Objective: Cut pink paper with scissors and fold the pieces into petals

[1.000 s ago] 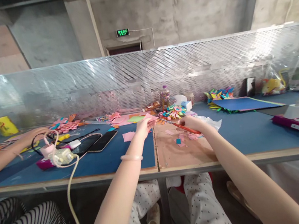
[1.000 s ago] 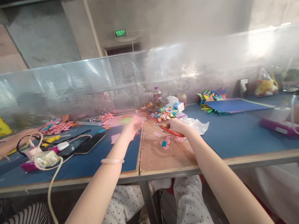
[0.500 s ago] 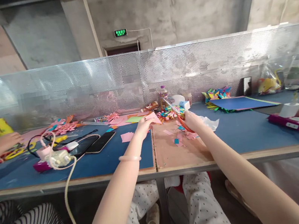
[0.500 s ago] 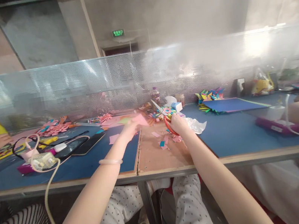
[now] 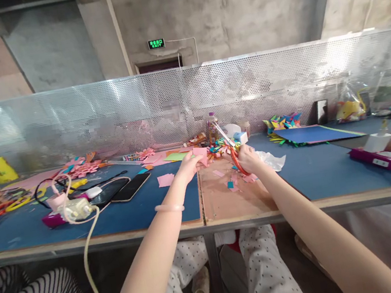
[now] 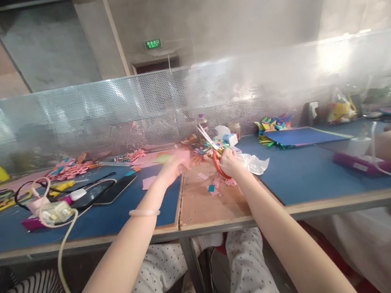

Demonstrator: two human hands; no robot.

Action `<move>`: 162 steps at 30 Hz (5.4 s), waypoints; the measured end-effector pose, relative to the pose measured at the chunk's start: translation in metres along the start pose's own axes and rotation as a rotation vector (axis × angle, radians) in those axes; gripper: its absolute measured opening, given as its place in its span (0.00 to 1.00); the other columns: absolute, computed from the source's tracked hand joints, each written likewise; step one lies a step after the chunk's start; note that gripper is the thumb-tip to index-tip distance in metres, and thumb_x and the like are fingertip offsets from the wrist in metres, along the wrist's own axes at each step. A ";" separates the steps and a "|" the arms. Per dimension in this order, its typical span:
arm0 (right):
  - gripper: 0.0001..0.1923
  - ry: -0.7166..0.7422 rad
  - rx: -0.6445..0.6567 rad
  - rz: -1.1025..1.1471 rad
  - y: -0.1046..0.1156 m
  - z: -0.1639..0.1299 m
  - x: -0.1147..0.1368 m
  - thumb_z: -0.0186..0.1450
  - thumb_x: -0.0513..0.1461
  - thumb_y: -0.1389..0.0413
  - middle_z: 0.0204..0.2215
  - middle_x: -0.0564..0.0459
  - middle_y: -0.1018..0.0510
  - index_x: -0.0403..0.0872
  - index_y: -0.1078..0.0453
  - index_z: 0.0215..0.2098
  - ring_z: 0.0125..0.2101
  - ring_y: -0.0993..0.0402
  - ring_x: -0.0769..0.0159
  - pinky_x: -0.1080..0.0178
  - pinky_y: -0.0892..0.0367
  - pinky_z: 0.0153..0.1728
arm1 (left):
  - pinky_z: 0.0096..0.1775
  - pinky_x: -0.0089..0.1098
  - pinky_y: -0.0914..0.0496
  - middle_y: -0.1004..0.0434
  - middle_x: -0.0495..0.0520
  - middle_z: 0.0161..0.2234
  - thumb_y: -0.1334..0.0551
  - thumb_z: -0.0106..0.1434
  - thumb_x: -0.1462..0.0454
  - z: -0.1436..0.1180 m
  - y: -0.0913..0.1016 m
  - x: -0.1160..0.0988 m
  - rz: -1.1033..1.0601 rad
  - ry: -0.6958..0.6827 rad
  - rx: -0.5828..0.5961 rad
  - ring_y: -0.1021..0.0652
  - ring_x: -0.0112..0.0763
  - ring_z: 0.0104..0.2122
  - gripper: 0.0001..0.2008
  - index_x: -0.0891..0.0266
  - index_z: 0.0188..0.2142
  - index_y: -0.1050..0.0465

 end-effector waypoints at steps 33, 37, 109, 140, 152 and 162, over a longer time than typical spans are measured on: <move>0.17 0.079 -0.053 0.530 0.008 0.004 0.030 0.57 0.47 0.49 0.35 0.50 0.26 0.46 0.38 0.41 0.35 0.30 0.62 0.65 0.38 0.32 | 0.21 0.22 0.41 0.25 0.54 0.26 0.37 0.51 0.62 0.003 0.005 0.003 0.094 0.022 -0.053 0.27 0.24 0.24 0.08 0.65 0.30 0.28; 0.16 0.223 -0.010 0.933 0.003 0.002 0.048 0.55 0.45 0.46 0.35 0.51 0.27 0.46 0.41 0.39 0.34 0.30 0.65 0.65 0.36 0.33 | 0.25 0.25 0.38 0.23 0.57 0.31 0.38 0.54 0.58 -0.005 -0.018 0.005 0.160 0.041 0.132 0.25 0.27 0.27 0.13 0.65 0.35 0.27; 0.13 0.290 0.223 0.360 -0.004 0.004 0.034 0.52 0.47 0.49 0.18 0.57 0.35 0.44 0.34 0.21 0.22 0.39 0.69 0.69 0.45 0.23 | 0.19 0.24 0.42 0.36 0.47 0.18 0.44 0.58 0.67 0.002 0.010 -0.014 0.188 -0.122 -0.265 0.35 0.23 0.16 0.01 0.61 0.30 0.35; 0.11 0.236 0.268 0.457 0.002 -0.001 0.033 0.50 0.41 0.48 0.20 0.54 0.27 0.43 0.29 0.27 0.21 0.33 0.67 0.68 0.41 0.21 | 0.23 0.26 0.39 0.29 0.52 0.25 0.38 0.55 0.58 0.002 0.006 -0.018 0.270 -0.229 -0.218 0.28 0.29 0.23 0.11 0.60 0.32 0.36; 0.11 0.252 0.271 0.456 0.002 -0.001 0.035 0.50 0.41 0.49 0.19 0.54 0.29 0.43 0.29 0.25 0.21 0.34 0.67 0.67 0.41 0.22 | 0.22 0.25 0.40 0.29 0.52 0.24 0.38 0.55 0.58 0.003 0.006 -0.018 0.262 -0.202 -0.218 0.30 0.28 0.21 0.09 0.61 0.31 0.35; 0.10 0.265 0.267 0.443 0.002 -0.001 0.035 0.50 0.42 0.49 0.19 0.54 0.31 0.43 0.31 0.23 0.21 0.35 0.68 0.67 0.41 0.23 | 0.19 0.23 0.40 0.31 0.50 0.22 0.39 0.57 0.61 0.001 0.003 -0.020 0.260 -0.172 -0.215 0.31 0.25 0.20 0.07 0.62 0.31 0.34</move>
Point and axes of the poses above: each hand's wrist, its own z-axis towards the middle knuckle, its own y-axis out of the back of the hand, x = y × z, the point moved 7 cm from there along z, towards the middle knuckle
